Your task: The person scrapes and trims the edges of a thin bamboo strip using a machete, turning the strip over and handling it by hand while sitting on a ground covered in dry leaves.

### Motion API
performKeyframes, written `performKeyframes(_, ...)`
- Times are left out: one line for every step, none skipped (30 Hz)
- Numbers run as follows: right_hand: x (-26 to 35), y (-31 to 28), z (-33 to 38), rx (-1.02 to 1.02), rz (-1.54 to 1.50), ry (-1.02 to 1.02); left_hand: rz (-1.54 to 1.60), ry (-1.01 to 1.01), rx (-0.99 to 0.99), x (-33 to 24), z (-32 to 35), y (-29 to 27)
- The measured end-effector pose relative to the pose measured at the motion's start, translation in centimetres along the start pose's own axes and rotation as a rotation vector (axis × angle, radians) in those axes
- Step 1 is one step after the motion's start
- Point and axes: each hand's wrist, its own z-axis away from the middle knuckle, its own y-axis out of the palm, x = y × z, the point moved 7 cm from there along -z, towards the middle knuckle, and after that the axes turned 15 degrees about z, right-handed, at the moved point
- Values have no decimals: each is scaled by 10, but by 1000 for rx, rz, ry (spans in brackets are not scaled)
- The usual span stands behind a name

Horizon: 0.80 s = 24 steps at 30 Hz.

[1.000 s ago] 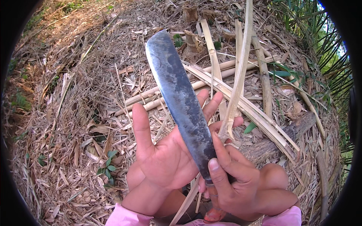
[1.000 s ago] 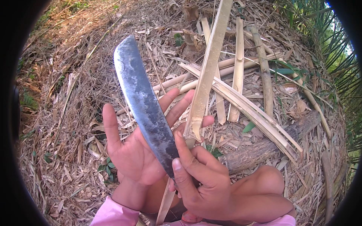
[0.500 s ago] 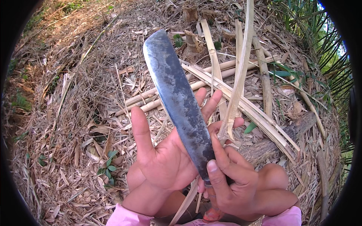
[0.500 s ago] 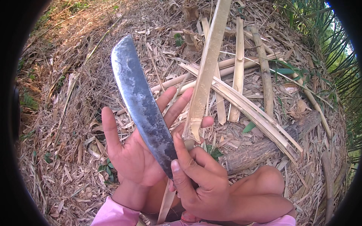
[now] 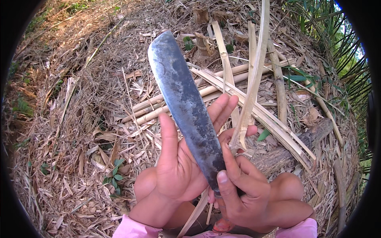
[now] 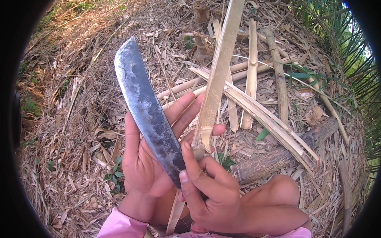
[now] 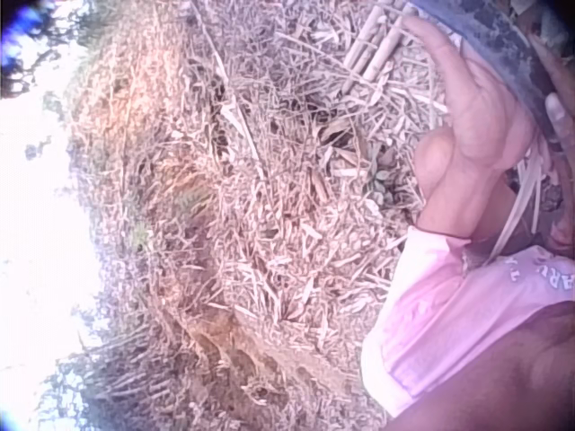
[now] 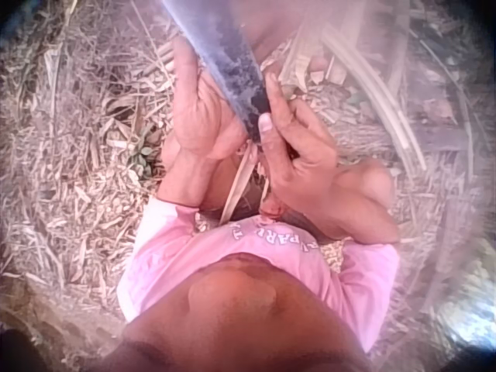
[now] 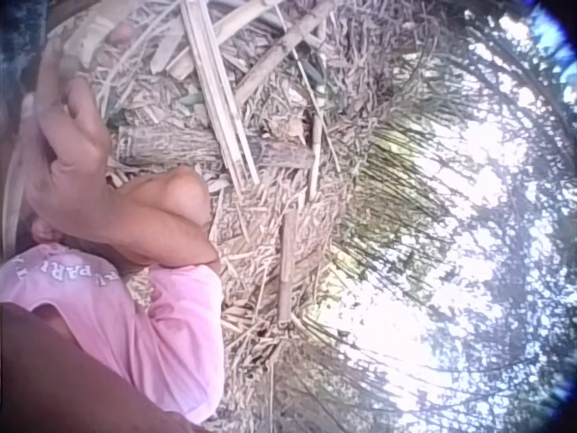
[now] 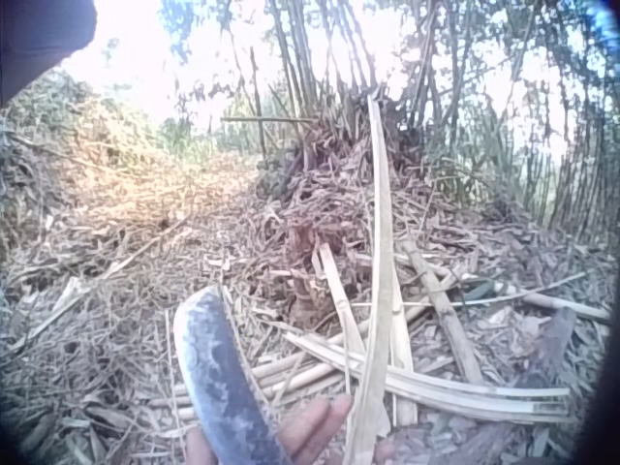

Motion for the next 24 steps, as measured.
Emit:
performKeyframes(0, 0, 0, 1, 3, 0, -5, -3, 11, -1, 0, 1)
performKeyframes(0, 0, 0, 0, 6, 1, -9, -7, 21, -1, 0, 2)
performKeyframes(1, 0, 0, 0, 9, 1, 47, 22, -3, -2, 0, 2)
performKeyframes(1, 0, 0, 4, 10, 2, 103, 51, -27, -2, 1, 3)
performKeyframes(1, -1, 0, 7, 13, 3, 159, 79, -49, -3, 1, 4)
performKeyframes(1, -2, 0, 9, 16, 3, 183, 59, -44, -1, 1, 3)
performKeyframes(2, -2, 1, 31, 39, -16, 207, 39, -39, -1, 1, 3)
performKeyframes(3, 0, 2, 59, 56, -38, 228, 27, -38, -1, 3, 2)
performKeyframes(4, 1, 3, 88, 73, -59, 198, 24, -28, -3, 3, 1)
performKeyframes(5, 0, 2, 92, 46, -44, 169, 22, -18, -5, 3, 1)
performKeyframes(8, -2, 2, 92, 22, -26, 141, 14, -6, -6, 3, 2)
performKeyframes(9, -3, 2, 92, -2, -8, 372, 29, -22, -5, 4, 7)
performKeyframes(6, -5, 3, 28, -58, 46, 273, -23, 55, -5, 4, 9)
performKeyframes(2, -7, 5, -37, -109, 97, 175, -75, 137, -7, 2, 7)
performKeyframes(1, -8, 5, -64, -123, 123, 146, -93, 159, -5, 1, 7)
performKeyframes(0, -10, 7, -94, -137, 151, 118, -113, 179, -3, 1, 8)
performKeyframes(1, -11, 6, -81, -118, 154, 89, -130, 197, -2, 0, 7)
performKeyframes(1, -12, 5, -65, -106, 140, 86, -124, 202, -2, 0, 7)
performKeyframes(2, -13, 4, -49, -92, 123, 81, -123, 210, -3, -1, 7)
performKeyframes(0, -11, 3, -26, -88, 91, 75, -122, 213, -4, 0, 6)
performKeyframes(0, -10, 3, -18, -89, 79, 66, -125, 220, -5, 1, 6)
performKeyframes(0, -9, 3, -11, -90, 65, 65, -120, 216, -6, 1, 6)
performKeyframes(1, -10, 3, -22, -90, 73, 67, -120, 215, -6, 1, 7)
performKeyframes(2, -10, 4, -31, -78, 61, 77, -111, 204, -5, 0, 8)
